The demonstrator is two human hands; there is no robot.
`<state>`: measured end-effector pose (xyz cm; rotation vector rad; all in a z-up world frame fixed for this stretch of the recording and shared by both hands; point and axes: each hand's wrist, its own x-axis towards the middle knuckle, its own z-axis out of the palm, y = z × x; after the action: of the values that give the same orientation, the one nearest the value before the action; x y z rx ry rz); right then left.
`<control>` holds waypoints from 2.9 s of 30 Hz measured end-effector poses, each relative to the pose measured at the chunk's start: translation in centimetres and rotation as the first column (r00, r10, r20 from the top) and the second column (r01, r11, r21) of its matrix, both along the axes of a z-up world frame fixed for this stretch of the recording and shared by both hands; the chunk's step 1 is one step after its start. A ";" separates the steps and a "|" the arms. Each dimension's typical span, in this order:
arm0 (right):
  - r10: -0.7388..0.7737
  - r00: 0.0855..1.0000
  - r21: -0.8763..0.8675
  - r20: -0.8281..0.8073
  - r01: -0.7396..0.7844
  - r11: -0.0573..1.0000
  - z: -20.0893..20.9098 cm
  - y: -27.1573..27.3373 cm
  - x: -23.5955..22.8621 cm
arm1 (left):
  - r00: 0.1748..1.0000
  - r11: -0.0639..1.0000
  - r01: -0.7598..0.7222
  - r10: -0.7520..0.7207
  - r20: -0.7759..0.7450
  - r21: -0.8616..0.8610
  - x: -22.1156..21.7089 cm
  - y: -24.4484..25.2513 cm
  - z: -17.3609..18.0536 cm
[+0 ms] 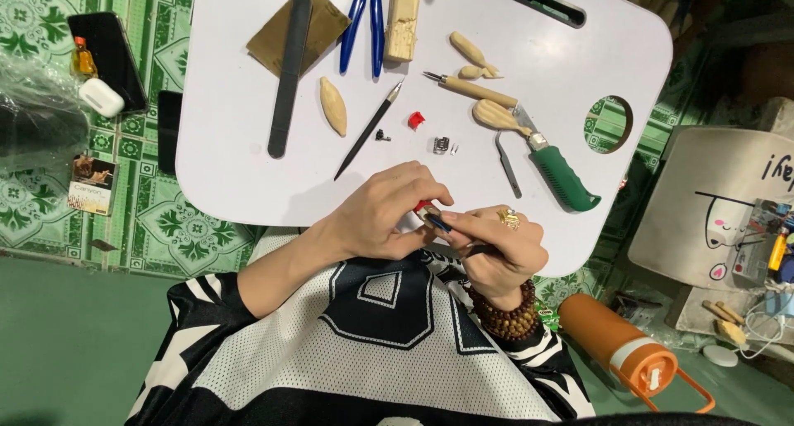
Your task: Disassembling and reassembling a small lighter to repair its mechanism, handling tiny internal components.
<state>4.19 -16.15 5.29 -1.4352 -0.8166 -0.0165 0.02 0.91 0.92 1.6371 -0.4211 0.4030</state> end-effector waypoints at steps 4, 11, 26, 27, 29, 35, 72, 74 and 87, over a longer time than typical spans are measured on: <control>-0.019 0.999 -0.072 0.040 0.021 0.997 0.6 -0.2 0.1 | 1.000 1.000 -0.006 0.006 -0.013 -0.022 -0.2 -0.1 -0.3; -0.008 0.998 -0.146 0.060 0.017 0.989 0.2 -0.5 0.3 | 0.999 0.999 -0.032 0.031 -0.011 -0.028 -0.2 -0.4 -1.1; -0.407 0.907 -0.731 -0.112 0.202 0.652 -1.9 -5.1 2.0 | 0.979 0.984 -0.140 0.154 -0.135 0.106 0.1 1.0 -2.8; -0.414 0.902 -0.756 -0.126 0.183 0.629 -2.1 -5.1 2.0 | 0.968 0.966 -0.193 0.216 -0.127 0.174 0.3 0.9 -2.9; -0.427 0.890 -0.752 -0.158 0.172 0.636 -2.3 -5.0 2.5 | 0.966 0.964 -0.189 0.216 -0.141 0.185 0.5 0.6 -2.4; -0.457 0.852 -0.757 -0.254 0.119 0.642 -2.9 -5.2 3.5 | 0.955 0.961 -0.209 0.241 -0.174 0.182 0.5 0.1 -2.4; -0.106 0.928 -0.153 0.356 0.170 0.974 -2.8 -3.9 0.3 | 0.975 0.989 0.146 -0.146 -0.168 -0.011 -0.2 1.1 0.4; -0.097 0.923 -0.158 0.373 0.166 0.973 -2.3 -3.7 0.5 | 0.974 0.989 0.146 -0.146 -0.171 -0.013 -0.2 1.1 0.4; -0.003 0.888 -0.196 0.460 0.105 0.975 -2.2 -4.8 1.5 | 0.970 0.985 0.174 -0.174 -0.172 -0.014 -0.2 0.6 -0.1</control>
<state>5.66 -20.92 3.12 -1.6902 -1.1925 -0.3309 -0.15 1.51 0.81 1.6065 -0.4301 0.1279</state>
